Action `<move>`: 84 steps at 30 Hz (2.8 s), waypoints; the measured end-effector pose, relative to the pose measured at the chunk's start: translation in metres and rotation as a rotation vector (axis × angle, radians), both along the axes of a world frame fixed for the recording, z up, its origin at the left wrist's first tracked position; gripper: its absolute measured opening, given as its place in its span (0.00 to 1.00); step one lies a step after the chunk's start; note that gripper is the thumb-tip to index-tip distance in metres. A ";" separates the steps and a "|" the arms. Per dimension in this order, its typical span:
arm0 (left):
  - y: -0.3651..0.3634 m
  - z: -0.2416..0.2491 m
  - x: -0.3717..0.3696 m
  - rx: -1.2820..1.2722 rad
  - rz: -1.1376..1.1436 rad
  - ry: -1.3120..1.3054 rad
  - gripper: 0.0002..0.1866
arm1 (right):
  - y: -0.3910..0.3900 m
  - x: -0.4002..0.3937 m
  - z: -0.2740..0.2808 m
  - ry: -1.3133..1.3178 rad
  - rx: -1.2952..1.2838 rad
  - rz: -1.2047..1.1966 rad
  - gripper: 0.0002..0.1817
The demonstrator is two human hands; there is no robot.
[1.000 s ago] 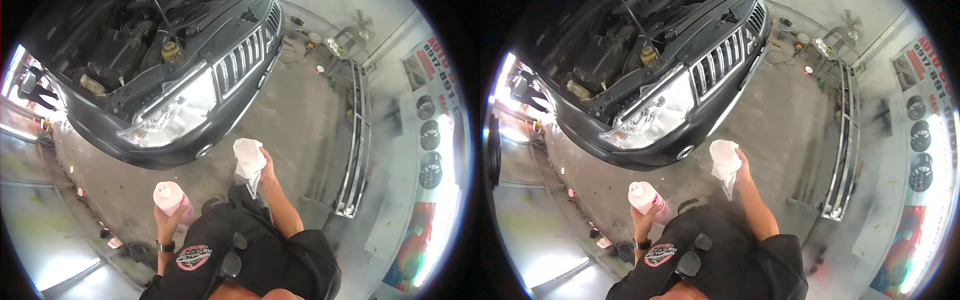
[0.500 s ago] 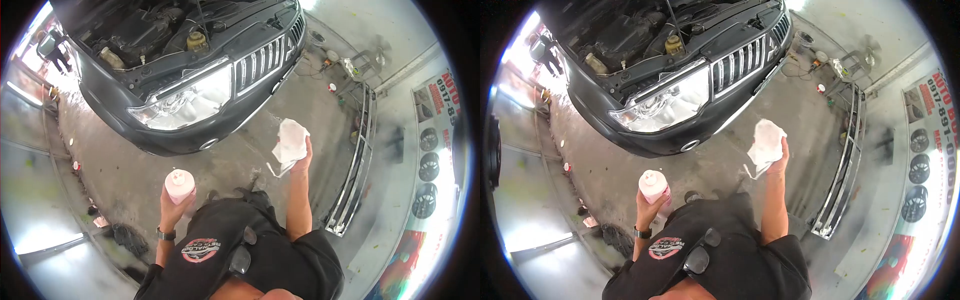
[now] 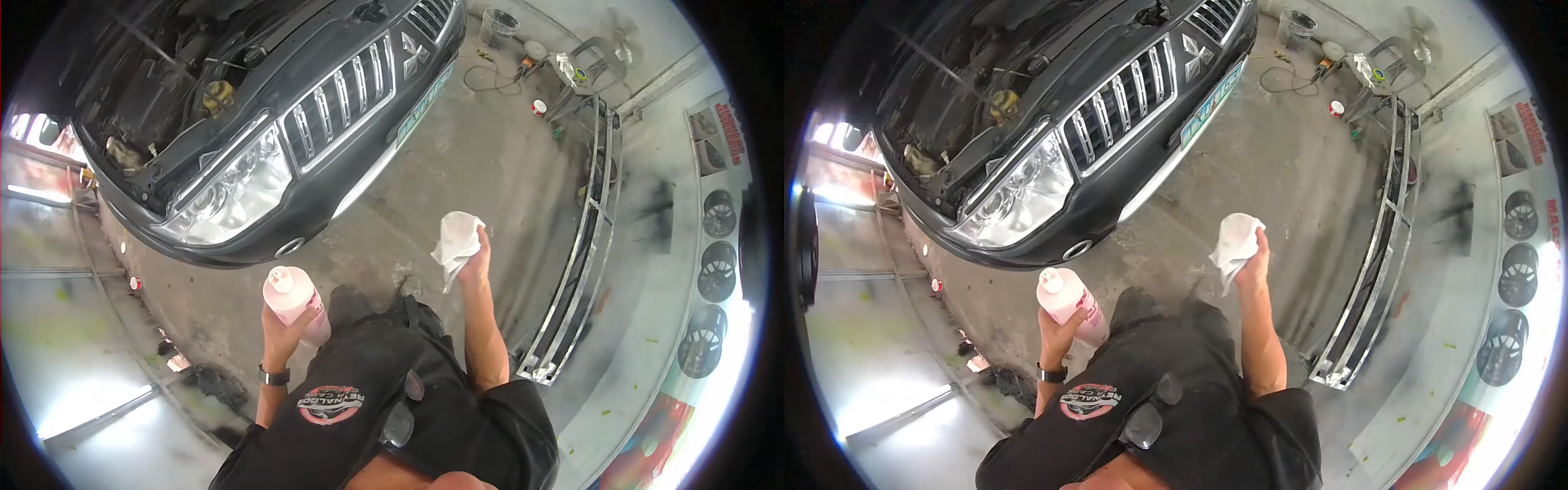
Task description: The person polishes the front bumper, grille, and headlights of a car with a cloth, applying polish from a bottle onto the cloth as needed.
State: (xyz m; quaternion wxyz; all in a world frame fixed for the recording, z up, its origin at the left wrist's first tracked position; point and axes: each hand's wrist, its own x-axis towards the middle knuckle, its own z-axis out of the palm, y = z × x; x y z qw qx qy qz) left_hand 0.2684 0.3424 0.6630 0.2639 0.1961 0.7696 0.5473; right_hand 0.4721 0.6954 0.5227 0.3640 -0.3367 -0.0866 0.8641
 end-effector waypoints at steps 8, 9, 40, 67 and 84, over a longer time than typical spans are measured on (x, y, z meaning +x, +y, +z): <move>0.066 0.019 -0.030 0.021 -0.052 -0.064 0.25 | 0.061 -0.099 0.001 0.140 0.015 0.148 0.26; 0.078 0.021 -0.040 0.054 -0.071 -0.039 0.25 | 0.065 -0.106 0.008 0.144 0.005 0.139 0.25; 0.330 0.051 -0.105 -0.172 0.245 0.090 0.34 | 0.344 -0.402 -0.006 -0.938 0.958 -0.145 0.26; 0.323 0.047 -0.122 -0.106 0.179 0.041 0.36 | 0.253 -0.344 0.007 -0.810 1.906 0.231 0.40; 0.324 0.057 -0.101 -0.192 0.199 0.083 0.36 | 0.278 -0.382 0.036 -0.829 1.668 0.072 0.49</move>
